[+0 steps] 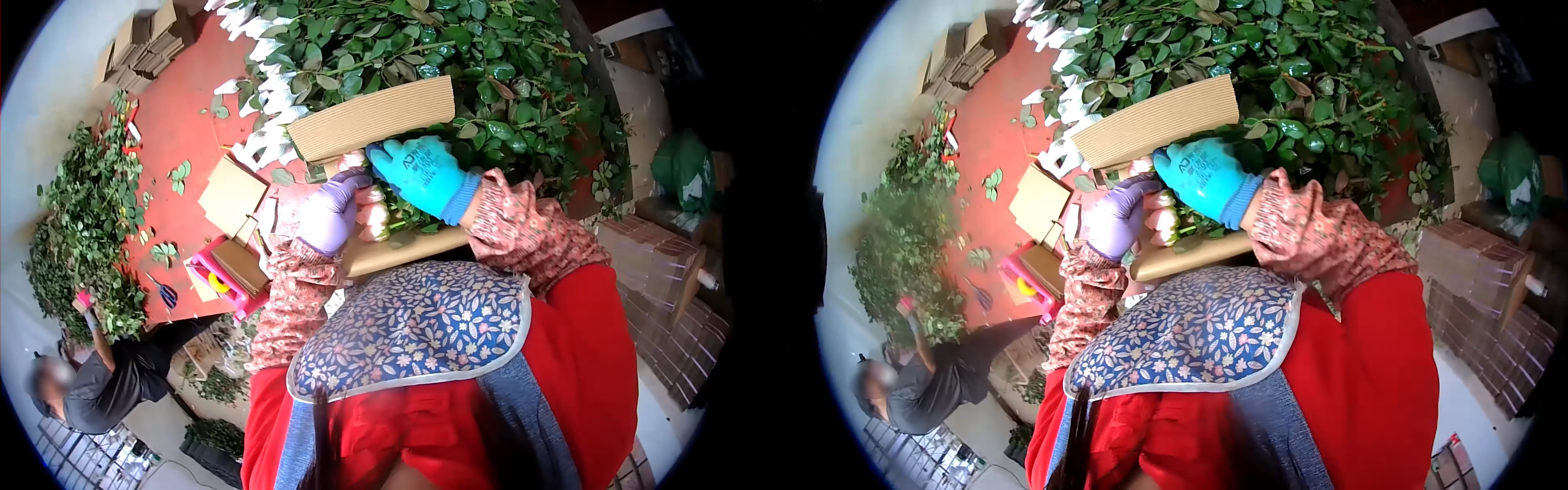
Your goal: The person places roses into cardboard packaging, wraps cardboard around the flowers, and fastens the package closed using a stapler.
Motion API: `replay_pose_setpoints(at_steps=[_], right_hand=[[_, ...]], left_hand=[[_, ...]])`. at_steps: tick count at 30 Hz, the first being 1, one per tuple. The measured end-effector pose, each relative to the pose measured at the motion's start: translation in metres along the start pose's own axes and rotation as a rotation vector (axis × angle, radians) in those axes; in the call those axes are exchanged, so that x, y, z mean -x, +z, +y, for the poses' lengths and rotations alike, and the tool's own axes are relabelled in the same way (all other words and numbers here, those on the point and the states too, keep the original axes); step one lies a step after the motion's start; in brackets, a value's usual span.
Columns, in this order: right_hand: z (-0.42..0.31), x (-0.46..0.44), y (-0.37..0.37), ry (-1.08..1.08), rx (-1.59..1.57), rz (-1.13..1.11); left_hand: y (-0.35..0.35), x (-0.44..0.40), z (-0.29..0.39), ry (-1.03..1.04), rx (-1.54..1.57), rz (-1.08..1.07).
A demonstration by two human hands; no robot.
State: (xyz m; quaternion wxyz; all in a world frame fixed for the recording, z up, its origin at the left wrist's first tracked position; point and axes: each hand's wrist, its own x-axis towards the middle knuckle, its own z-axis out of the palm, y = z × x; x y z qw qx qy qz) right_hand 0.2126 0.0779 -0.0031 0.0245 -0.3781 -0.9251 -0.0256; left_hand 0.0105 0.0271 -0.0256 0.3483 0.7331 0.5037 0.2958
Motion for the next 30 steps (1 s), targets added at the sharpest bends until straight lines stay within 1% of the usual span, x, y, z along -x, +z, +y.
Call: replay_pose_setpoints(at_steps=[2, 4, 5, 7, 8, 9, 10, 11, 13, 14, 15, 17, 18, 20, 21, 22, 23, 24, 25, 26, 27, 28, 29, 30], right_hand=[[-0.002, 0.001, -0.001, 0.006, 0.015, -0.03], [0.001, -0.004, 0.006, 0.0, -0.154, -0.04], [0.005, -0.006, 0.015, -0.001, -0.153, -0.039], [0.011, -0.012, 0.026, -0.042, -0.256, -0.015], [0.01, -0.01, 0.03, -0.035, -0.216, 0.017], [0.01, -0.008, 0.031, -0.045, -0.218, 0.011], [0.011, -0.007, 0.032, -0.031, -0.216, -0.016], [0.011, -0.007, 0.033, -0.021, -0.214, -0.042], [0.012, -0.006, 0.029, -0.058, -0.194, -0.033], [0.012, -0.006, 0.029, -0.058, -0.156, -0.044], [0.011, -0.006, 0.03, -0.059, -0.118, -0.055], [0.012, -0.007, 0.032, -0.104, -0.098, -0.056], [0.013, -0.007, 0.034, -0.095, -0.086, -0.073], [0.01, -0.011, 0.023, -0.076, -0.039, -0.117], [0.009, -0.011, 0.019, -0.118, -0.027, -0.129], [0.01, -0.012, 0.015, -0.102, -0.067, -0.123], [0.01, -0.013, 0.01, -0.086, -0.107, -0.12], [0.008, -0.015, 0.006, -0.091, -0.085, -0.111], [0.008, -0.016, 0.005, -0.137, -0.07, -0.129], [0.008, -0.017, 0.006, -0.146, -0.113, -0.05], [0.01, -0.018, 0.004, -0.159, -0.16, 0.027], [0.012, -0.022, -0.004, -0.214, -0.157, 0.042], [0.011, -0.021, -0.01, -0.187, -0.13, -0.041], [0.012, -0.02, -0.011, -0.191, -0.151, -0.067]], left_hand=[[0.001, -0.001, -0.005, -0.004, -0.004, -0.014], [0.003, -0.003, -0.008, -0.01, -0.011, -0.04], [0.003, -0.005, -0.01, -0.011, -0.012, -0.038], [0.001, -0.007, -0.01, 0.019, 0.016, -0.017], [-0.002, -0.006, -0.009, 0.016, 0.015, -0.01], [-0.009, -0.002, -0.003, 0.007, 0.09, -0.001], [-0.014, 0.002, 0.0, -0.004, 0.165, 0.011], [-0.012, 0.01, -0.011, 0.046, 0.124, 0.11], [-0.025, 0.024, -0.009, -0.088, 0.181, 0.209], [-0.033, 0.031, -0.008, -0.156, 0.156, 0.191], [-0.036, 0.038, -0.014, -0.204, 0.198, 0.209], [-0.036, 0.052, -0.024, -0.22, 0.112, 0.286], [-0.037, 0.056, -0.029, -0.238, 0.061, 0.29], [-0.036, 0.061, -0.032, -0.224, 0.099, 0.323], [-0.034, 0.063, -0.035, -0.214, 0.097, 0.34], [-0.029, 0.064, -0.037, -0.207, 0.113, 0.357], [-0.024, 0.065, -0.039, -0.237, 0.142, 0.359], [-0.022, 0.065, -0.034, -0.315, 0.209, 0.353], [-0.019, 0.064, -0.031, -0.392, 0.281, 0.346], [-0.015, 0.065, -0.031, -0.413, 0.426, 0.333], [-0.014, 0.064, -0.03, -0.431, 0.452, 0.38], [-0.014, 0.063, -0.027, -0.345, 0.473, 0.385], [-0.011, 0.062, -0.026, -0.256, 0.49, 0.39], [-0.005, 0.062, -0.026, -0.262, 0.515, 0.386]])
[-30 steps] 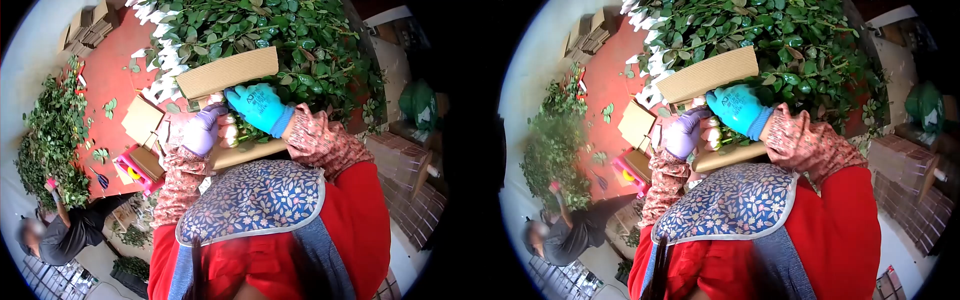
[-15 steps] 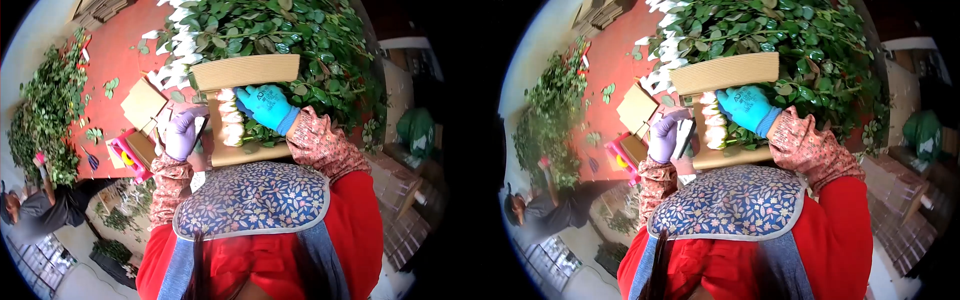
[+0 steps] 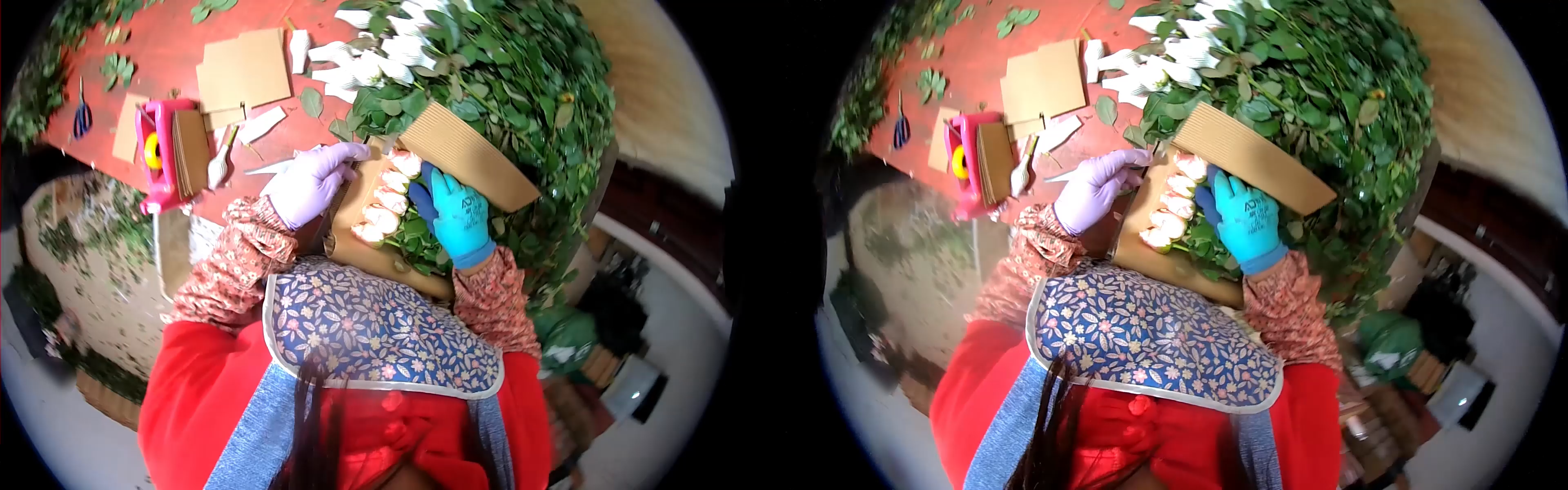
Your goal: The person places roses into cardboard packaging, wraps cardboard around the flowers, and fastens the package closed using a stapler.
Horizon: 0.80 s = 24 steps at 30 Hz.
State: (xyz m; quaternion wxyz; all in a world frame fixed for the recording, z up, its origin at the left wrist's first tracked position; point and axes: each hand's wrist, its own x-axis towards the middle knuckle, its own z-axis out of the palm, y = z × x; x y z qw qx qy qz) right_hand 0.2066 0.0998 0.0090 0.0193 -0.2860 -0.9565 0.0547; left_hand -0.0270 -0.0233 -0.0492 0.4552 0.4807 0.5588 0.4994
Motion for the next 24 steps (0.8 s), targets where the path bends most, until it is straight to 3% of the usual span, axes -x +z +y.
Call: replay_pose_setpoints(at_steps=[4, 7, 11, 15, 24], right_hand=[[0.001, -0.002, -0.002, -0.015, -0.091, -0.063], [0.0, 0.001, 0.002, -0.033, -0.034, -0.085], [-0.003, -0.002, -0.002, -0.064, 0.077, -0.029], [-0.003, -0.002, 0.0, -0.078, 0.101, -0.028], [-0.005, -0.004, 0.004, -0.028, -0.008, 0.022]], left_hand=[[0.021, -0.007, -0.004, 0.004, 0.202, 0.082], [0.018, -0.012, 0.0, -0.111, 0.02, -0.047], [0.027, -0.016, -0.007, -0.096, -0.003, -0.063], [0.02, -0.017, -0.006, -0.098, 0.203, -0.096], [0.015, -0.023, -0.008, -0.183, 0.234, -0.151]])
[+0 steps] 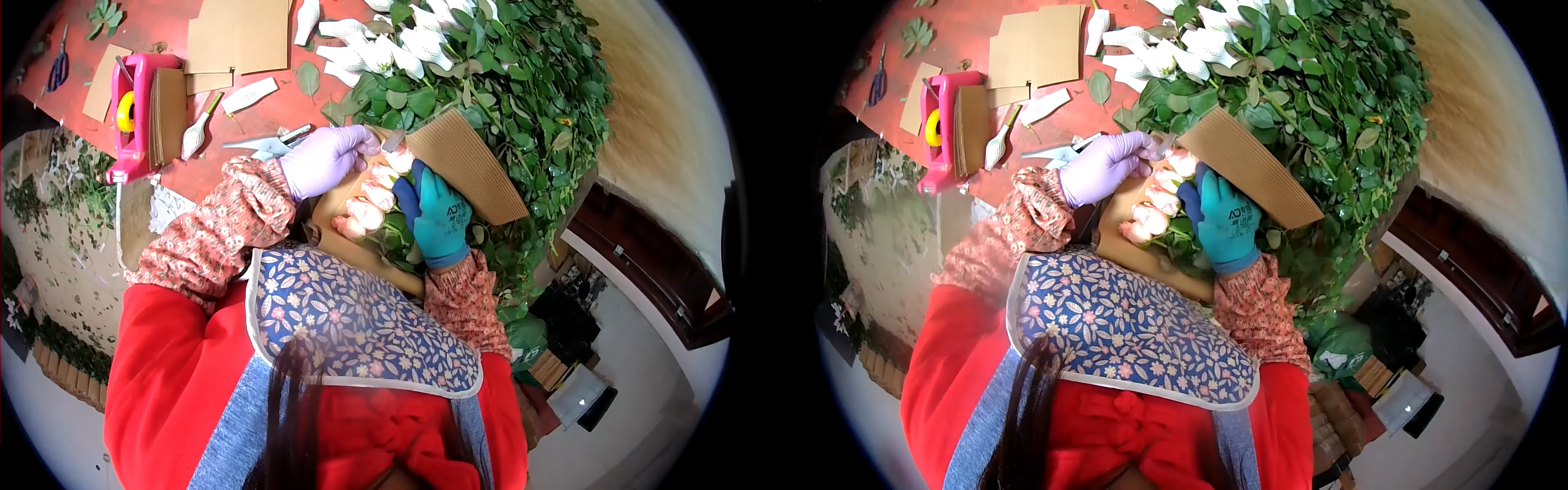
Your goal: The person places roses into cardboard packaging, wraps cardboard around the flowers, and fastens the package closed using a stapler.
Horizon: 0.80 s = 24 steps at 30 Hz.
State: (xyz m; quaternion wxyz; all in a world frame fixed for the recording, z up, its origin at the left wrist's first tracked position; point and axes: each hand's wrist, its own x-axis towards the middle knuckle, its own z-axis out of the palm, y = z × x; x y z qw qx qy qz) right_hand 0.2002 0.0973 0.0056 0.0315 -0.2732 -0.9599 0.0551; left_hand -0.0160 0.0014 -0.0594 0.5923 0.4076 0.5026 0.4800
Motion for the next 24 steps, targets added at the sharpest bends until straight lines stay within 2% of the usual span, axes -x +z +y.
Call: replay_pose_setpoints(at_steps=[4, 9, 11, 16, 18, 19, 21, 24], right_hand=[[0.007, -0.002, 0.015, -0.02, -0.026, 0.057], [-0.001, -0.005, 0.011, 0.039, -0.021, 0.046], [0.001, -0.004, 0.019, 0.039, -0.039, 0.05], [0.015, -0.003, 0.03, 0.107, -0.074, 0.013], [0.014, -0.006, 0.026, 0.116, -0.08, 0.002], [0.014, -0.006, 0.025, 0.123, -0.087, -0.011], [0.02, -0.005, 0.03, 0.135, -0.104, -0.011], [0.024, -0.004, 0.032, 0.142, -0.117, -0.015]], left_hand=[[-0.005, -0.007, -0.021, -0.056, 0.178, -0.023], [0.001, -0.006, -0.03, 0.007, 0.102, 0.015], [-0.004, -0.007, -0.028, -0.034, 0.032, 0.012], [0.004, -0.018, -0.034, 0.015, 0.084, 0.044], [0.002, -0.015, -0.021, 0.127, -0.321, 0.065], [0.001, -0.015, -0.017, 0.129, -0.321, 0.061], [0.002, -0.017, -0.013, 0.357, -0.71, 0.103], [0.012, -0.034, -0.002, 0.517, -0.819, 0.066]])
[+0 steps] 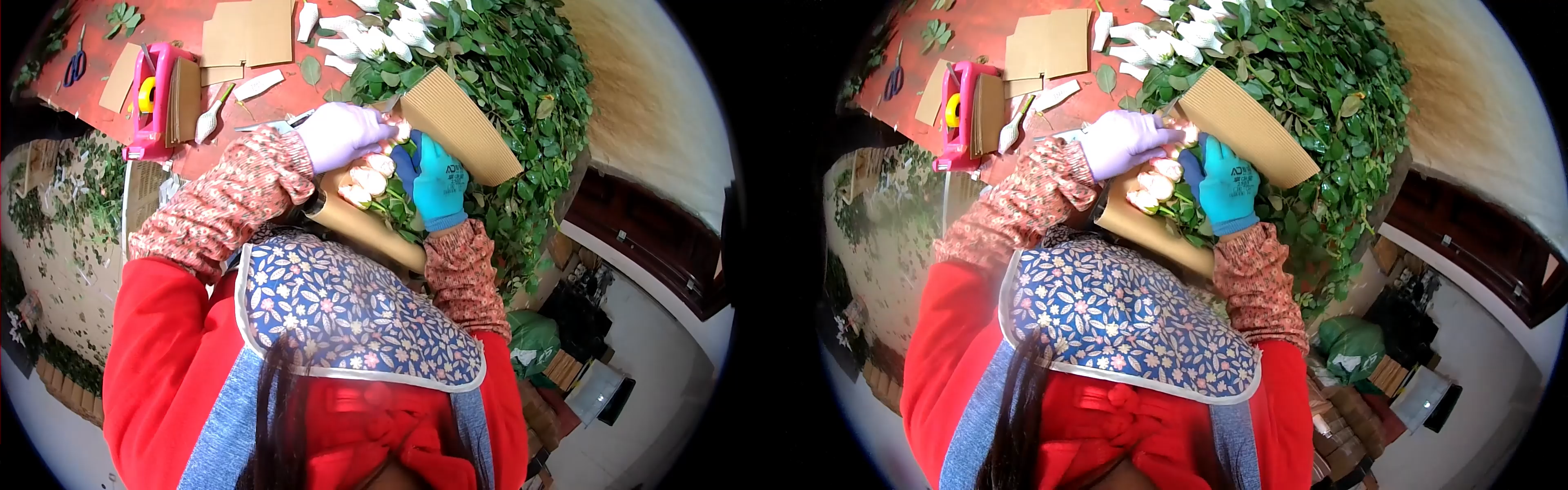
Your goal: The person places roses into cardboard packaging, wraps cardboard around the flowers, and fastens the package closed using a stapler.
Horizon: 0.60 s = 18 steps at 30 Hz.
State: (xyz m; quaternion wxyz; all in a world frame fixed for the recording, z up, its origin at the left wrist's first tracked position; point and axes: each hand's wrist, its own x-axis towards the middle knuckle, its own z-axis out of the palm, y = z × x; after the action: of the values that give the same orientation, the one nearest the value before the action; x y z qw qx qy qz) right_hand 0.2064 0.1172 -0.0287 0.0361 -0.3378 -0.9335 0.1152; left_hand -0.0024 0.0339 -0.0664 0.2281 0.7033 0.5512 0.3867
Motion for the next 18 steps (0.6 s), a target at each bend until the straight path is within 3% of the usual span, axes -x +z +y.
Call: replay_pose_setpoints(at_steps=[2, 9, 12, 13, 15, 16, 18], right_hand=[[0.0, 0.0, -0.001, -0.001, 0.008, 0.001], [-0.007, 0.008, -0.036, -0.07, 0.012, -0.103], [-0.012, 0.018, -0.037, -0.143, 0.066, -0.219], [-0.012, 0.021, -0.031, -0.166, 0.073, -0.307], [-0.01, 0.026, -0.021, -0.227, 0.056, -0.215], [-0.015, 0.022, -0.027, -0.198, 0.044, -0.28], [-0.017, 0.023, -0.027, -0.186, 0.047, -0.325]], left_hand=[[0.005, -0.011, -0.007, 0.156, -0.146, -0.069], [0.007, -0.017, -0.015, 0.154, -0.169, -0.179], [0.014, -0.014, -0.026, 0.263, -0.053, -0.058], [0.012, -0.013, -0.024, 0.263, -0.045, -0.057], [0.007, -0.013, -0.021, 0.214, -0.069, -0.109], [0.011, -0.013, -0.023, -0.013, 0.176, -0.208], [0.01, -0.013, -0.023, 0.057, 0.067, -0.214]])
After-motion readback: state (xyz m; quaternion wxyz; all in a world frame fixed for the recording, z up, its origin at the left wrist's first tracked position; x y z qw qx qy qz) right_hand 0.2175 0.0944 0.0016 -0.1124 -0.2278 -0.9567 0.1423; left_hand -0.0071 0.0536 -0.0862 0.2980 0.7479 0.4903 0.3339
